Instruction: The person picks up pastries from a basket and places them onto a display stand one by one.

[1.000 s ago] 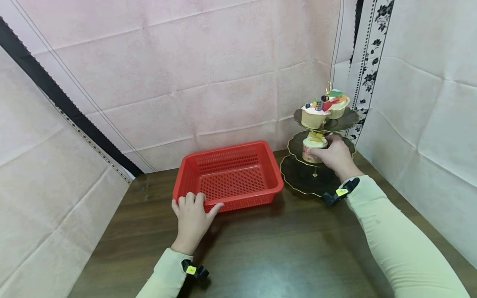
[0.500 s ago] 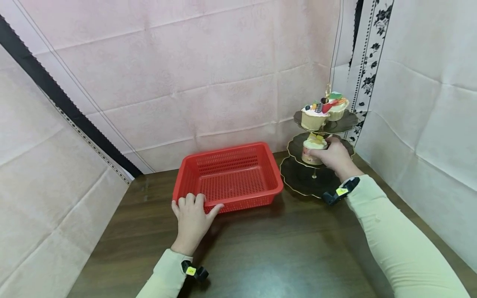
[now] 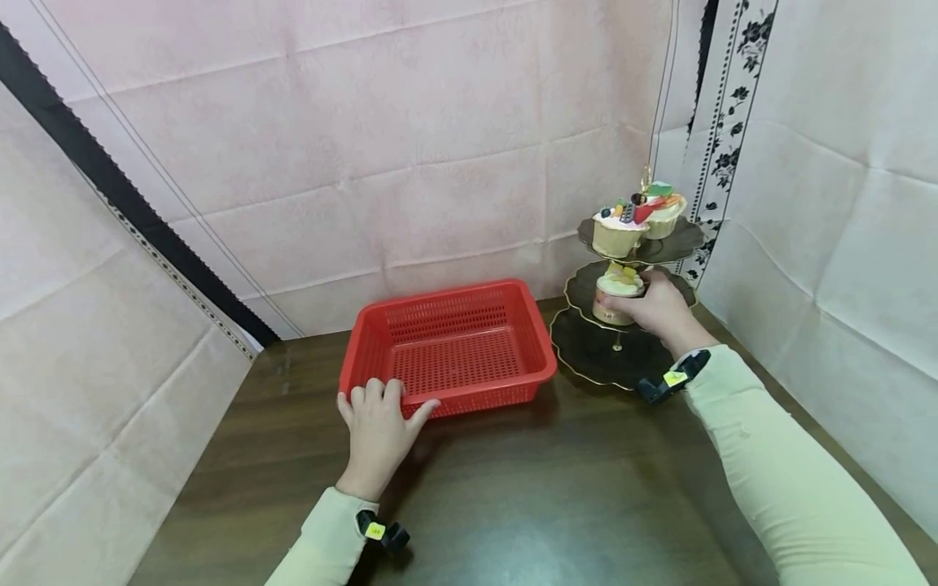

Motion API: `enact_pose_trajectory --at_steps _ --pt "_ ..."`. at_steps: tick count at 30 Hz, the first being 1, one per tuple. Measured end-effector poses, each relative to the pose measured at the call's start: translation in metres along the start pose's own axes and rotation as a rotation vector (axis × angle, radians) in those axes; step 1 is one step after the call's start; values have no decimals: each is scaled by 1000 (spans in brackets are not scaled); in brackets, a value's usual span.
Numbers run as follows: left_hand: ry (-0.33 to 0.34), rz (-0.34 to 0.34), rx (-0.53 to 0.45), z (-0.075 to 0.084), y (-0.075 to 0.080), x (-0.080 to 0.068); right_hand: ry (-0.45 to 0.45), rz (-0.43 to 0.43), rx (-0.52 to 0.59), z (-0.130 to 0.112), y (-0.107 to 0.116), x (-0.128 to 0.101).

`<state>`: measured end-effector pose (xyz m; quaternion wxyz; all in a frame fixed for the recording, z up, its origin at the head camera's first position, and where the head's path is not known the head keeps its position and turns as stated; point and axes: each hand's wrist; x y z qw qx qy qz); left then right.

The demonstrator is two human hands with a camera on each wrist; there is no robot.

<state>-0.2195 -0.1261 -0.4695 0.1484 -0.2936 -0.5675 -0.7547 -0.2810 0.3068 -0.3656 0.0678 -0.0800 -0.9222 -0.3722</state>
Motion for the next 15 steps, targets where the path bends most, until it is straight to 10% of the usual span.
enact_pose_trajectory --at_steps 15 --pt "-8 11 -13 0 -2 1 44 69 -148 -14 -3 -24"
Point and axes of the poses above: each hand's wrist, its own x-axis towards the middle knuckle, its own y-axis out of the back of the hand, z = x × y, and after that the axes turned 5 degrees about -x, right-handed
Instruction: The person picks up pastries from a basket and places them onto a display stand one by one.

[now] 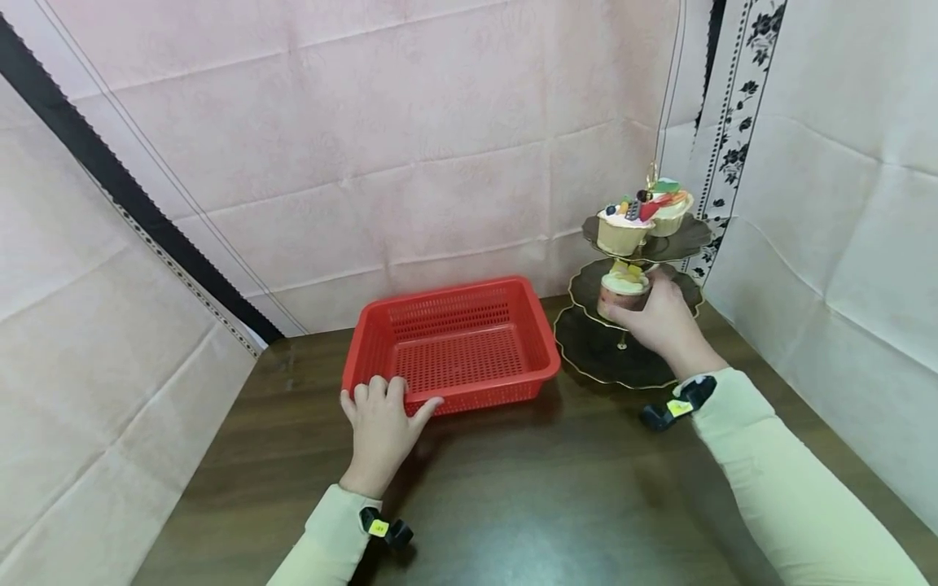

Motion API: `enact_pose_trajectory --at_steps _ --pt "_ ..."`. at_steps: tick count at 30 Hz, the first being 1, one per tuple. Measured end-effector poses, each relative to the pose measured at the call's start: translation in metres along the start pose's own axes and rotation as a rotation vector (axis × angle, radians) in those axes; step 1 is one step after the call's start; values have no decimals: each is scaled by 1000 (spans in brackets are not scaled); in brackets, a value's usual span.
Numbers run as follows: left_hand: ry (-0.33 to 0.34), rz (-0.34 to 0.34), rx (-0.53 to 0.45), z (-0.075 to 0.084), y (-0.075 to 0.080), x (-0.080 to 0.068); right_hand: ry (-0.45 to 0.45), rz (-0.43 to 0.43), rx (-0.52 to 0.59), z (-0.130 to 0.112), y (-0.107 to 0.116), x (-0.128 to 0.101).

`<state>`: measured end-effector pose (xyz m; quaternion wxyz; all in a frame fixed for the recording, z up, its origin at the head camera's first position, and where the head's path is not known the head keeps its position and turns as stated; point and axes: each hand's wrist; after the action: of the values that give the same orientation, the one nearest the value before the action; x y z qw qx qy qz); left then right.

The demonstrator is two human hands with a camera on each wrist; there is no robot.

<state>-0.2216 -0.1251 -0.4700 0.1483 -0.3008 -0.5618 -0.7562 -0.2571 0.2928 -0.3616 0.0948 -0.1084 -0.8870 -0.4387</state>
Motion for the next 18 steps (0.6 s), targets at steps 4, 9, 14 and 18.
enact_pose_trajectory --at_steps 4,9,14,18 --pt "-1 9 -2 -1 0 1 56 101 -101 -15 -9 -15" --pt "37 -13 -20 -1 1 2 151 135 -305 -38 -21 -33" --pt "63 -50 -58 1 7 8 250 65 -396 -65 -31 -39" --pt "55 -80 -86 0 23 21 298 -27 -442 -82 -39 -31"
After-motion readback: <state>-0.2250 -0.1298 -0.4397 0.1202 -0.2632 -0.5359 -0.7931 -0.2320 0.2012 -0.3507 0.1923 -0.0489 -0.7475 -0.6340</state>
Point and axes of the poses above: each hand's wrist, its own x-axis towards the middle knuckle, its own y-axis out of the back of the hand, z = x × y, and after that the axes turned 5 degrees about -x, right-handed
